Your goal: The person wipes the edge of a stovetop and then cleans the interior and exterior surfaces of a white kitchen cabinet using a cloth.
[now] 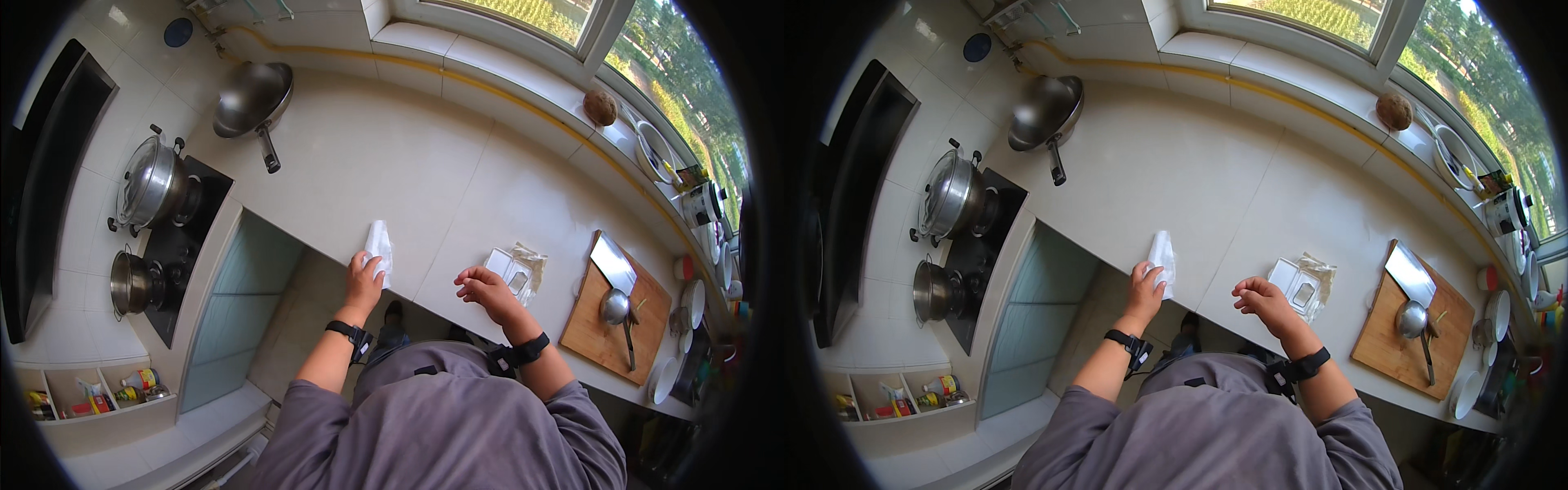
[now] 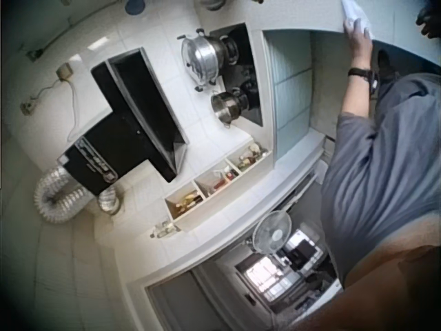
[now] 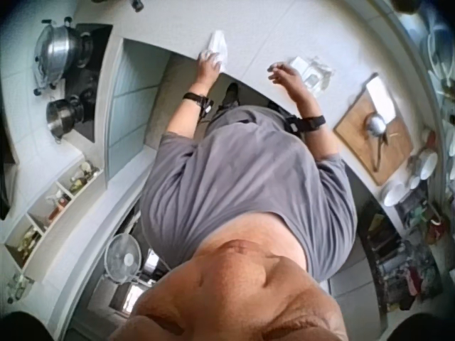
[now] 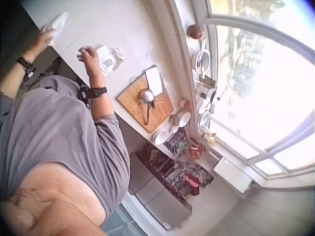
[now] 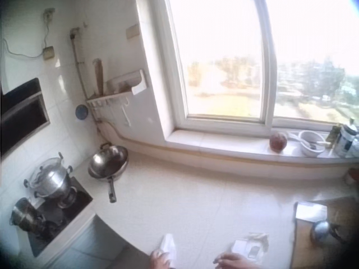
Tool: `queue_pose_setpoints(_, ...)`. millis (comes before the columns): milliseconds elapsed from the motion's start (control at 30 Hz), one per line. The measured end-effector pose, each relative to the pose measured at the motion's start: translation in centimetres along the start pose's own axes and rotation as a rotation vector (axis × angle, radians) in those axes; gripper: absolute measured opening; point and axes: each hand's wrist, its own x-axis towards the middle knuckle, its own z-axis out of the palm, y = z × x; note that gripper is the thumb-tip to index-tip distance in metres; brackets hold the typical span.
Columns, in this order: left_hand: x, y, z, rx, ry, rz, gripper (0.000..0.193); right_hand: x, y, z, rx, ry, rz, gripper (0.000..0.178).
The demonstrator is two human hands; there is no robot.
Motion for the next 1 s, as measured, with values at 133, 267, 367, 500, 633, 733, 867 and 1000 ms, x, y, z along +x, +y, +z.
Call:
queue_pose_setpoints(133,0.6,-1.1,0.4,0.249,-0.062,0.081,0.056,-0.6,-0.3,0.3,0.022,0.116,0.011,0.013)
queue_pose_setpoints(267,1.7,-1.9,2.3,0.31,-0.183,0.061,0.072,-1.0,-0.1,0.1,0.048,0.189,0.03,0.013)
queue_pose_setpoints(367,1.3,-1.1,3.3,0.395,-0.157,0.045,0.08,-1.5,0.3,-0.4,0.059,0.221,0.044,0.012)
queue_pose_setpoints(500,0.4,0.6,4.3,0.382,-0.327,0.295,0.085,-2.3,0.2,-0.6,0.047,0.241,0.073,0.012)
queue_pose_setpoints(633,-0.5,2.1,5.1,0.364,-0.392,0.382,0.084,-1.9,-0.4,-0.2,0.036,0.24,0.092,0.01)
queue_pose_setpoints(733,-0.5,1.7,4.8,0.332,-0.42,0.52,0.083,-1.3,-0.6,-0.1,0.005,0.213,0.095,0.011)
queue_pose_setpoints(867,0.7,-0.5,3.6,0.372,-0.367,0.401,0.079,-0.8,-1.4,0.6,-0.009,0.222,0.104,0.01)
queue_pose_setpoints(1000,2.9,-4.4,1.1,0.422,-0.258,0.312,0.075,-0.1,-1.5,1.5,-0.003,0.256,0.117,0.01)
